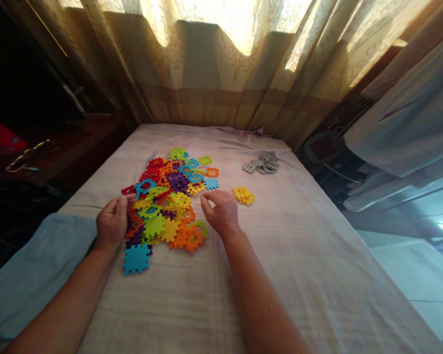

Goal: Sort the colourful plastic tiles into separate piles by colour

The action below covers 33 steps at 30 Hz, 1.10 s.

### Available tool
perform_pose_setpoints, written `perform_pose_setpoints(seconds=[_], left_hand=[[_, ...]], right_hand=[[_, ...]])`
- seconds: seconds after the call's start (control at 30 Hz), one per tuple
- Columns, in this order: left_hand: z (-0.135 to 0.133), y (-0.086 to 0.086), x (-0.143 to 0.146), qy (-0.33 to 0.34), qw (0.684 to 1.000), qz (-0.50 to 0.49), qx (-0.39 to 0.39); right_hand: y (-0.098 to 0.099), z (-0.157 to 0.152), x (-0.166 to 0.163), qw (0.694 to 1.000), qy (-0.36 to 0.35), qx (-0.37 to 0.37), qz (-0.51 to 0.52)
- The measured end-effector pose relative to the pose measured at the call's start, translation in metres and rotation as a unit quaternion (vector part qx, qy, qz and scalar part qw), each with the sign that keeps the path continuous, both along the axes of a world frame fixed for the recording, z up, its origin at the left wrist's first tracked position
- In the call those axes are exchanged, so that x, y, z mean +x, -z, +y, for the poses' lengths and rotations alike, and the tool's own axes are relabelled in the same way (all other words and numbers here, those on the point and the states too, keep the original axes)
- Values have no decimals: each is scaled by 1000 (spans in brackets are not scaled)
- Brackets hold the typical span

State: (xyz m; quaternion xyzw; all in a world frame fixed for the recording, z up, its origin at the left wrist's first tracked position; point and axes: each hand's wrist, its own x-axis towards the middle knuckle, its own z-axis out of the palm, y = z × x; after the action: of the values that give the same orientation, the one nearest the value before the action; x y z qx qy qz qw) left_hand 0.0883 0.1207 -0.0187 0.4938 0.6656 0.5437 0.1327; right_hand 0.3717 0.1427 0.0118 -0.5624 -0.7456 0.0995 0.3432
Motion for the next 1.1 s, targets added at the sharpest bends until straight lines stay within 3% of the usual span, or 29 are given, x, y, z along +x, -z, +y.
perform_pose_setpoints(seconds=[0.17,0.33,0.53,0.7,0.9,1.1], left_hand=[[-1,-2,1,9,1000,5,4],[-1,-1,1,8,1000,1,6],[-1,1,-1,10,1000,11,1],[-1,-1,0,4,1000,13,1],[-1,-2,1,8,1000,25,1],[1,2,-2,2,1000,17,-11]], right_hand=[[-25,-21,-37,980,-125,-134,-74],[-23,-33,-57,962,-105,-159,-194],[-24,-29,-56,968,-91,-216,-87],[-32,-16,-27,961,-113,-250,26],[-27,8,43,969,-3,-221,111],[-8,18,97,959,175,-204,87]])
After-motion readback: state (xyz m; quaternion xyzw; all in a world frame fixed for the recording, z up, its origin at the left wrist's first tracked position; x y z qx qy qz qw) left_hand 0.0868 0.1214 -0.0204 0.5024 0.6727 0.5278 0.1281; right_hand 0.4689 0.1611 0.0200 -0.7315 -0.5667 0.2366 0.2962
